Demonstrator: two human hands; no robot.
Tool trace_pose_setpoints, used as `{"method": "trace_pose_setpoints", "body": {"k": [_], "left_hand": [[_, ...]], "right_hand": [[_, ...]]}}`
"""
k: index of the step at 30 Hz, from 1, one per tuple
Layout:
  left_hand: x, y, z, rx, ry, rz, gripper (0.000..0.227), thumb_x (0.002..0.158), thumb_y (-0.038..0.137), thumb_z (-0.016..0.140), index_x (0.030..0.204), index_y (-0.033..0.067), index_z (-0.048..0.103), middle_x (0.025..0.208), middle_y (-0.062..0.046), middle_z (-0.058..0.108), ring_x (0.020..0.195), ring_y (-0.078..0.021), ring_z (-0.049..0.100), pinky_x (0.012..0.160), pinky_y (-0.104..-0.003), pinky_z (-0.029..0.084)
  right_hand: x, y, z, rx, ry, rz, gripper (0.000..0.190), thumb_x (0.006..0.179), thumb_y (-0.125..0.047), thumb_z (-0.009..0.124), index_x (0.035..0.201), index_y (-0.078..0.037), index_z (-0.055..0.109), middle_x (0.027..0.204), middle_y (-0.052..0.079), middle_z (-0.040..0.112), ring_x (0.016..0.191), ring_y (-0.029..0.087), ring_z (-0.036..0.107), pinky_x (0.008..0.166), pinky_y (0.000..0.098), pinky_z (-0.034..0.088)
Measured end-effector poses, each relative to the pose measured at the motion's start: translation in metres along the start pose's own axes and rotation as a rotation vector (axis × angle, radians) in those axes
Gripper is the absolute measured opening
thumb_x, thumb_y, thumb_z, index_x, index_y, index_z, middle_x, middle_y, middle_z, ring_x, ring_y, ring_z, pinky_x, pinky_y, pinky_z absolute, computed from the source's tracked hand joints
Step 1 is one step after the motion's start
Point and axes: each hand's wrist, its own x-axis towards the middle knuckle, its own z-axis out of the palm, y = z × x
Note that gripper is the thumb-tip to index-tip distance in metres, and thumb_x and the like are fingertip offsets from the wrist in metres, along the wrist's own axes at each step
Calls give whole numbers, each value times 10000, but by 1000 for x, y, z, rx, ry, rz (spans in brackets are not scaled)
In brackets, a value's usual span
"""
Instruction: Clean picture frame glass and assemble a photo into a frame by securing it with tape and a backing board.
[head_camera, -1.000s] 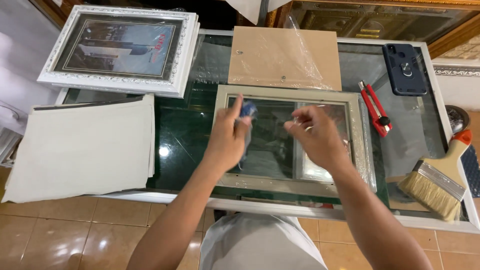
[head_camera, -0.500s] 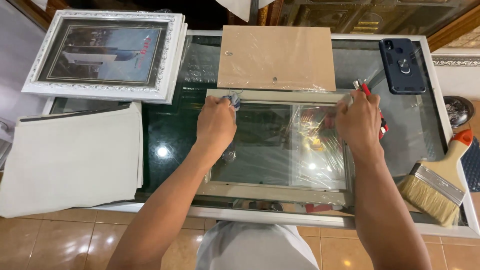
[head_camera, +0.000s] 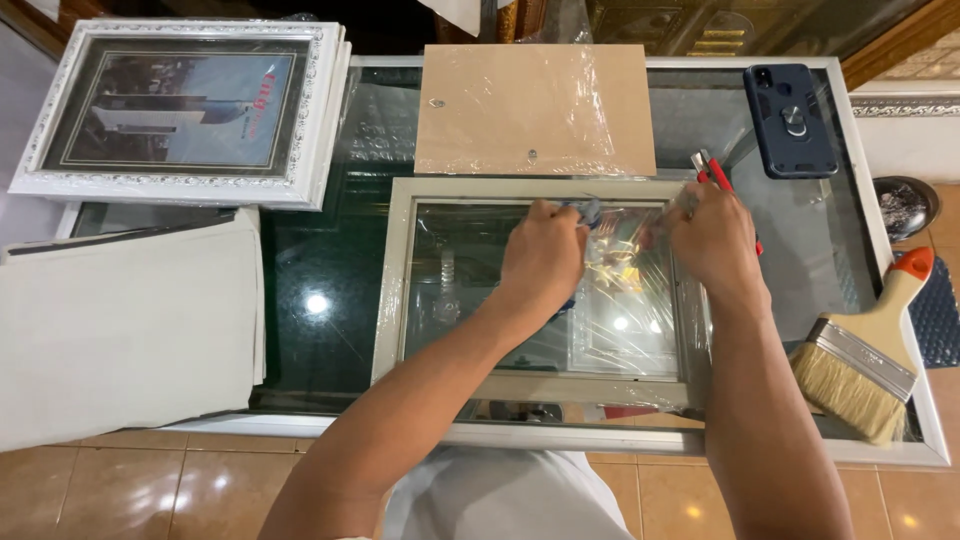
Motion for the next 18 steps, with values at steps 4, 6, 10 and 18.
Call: {"method": "trace_pose_setpoints", "body": {"k": [4,6,10,18], "left_hand": [[12,21,27,-5,-64,26,191,950,167,647,998,-7,710,1059,-241,648,954,-421,680,846,-498,552],[14,33,35,-12,-114,72,152,942,126,636,973,6,723,1071,-239,651,995,-407,681,866,-495,546],[23,43,45,-21,-145,117,161,914,139,670,966,-4,725,1092,-247,646,1002,-415,668,860,-494,540],[0,41,39,-172,-193,203,180,862,97,726,1006,-11,714,999,-232,697,933,-407,687,813,-488,544]], "right_hand": [[3,8,3,7,92,-94,367,883,-153,685,1196,38,701,1029,302,700,1007,467,669,888,515,518],[1,-4,-5,61,42,4,361,862,-169,718,1165,26,697,1008,269,706,980,446,675,843,507,519],[2,2,-5,50,17,-5,316,897,-97,644,1185,11,717,1012,270,712,996,447,677,871,501,520],[1,-9,-6,109,-6,135,382,889,-167,718,1221,17,677,965,249,716,935,406,699,844,474,519]]}}
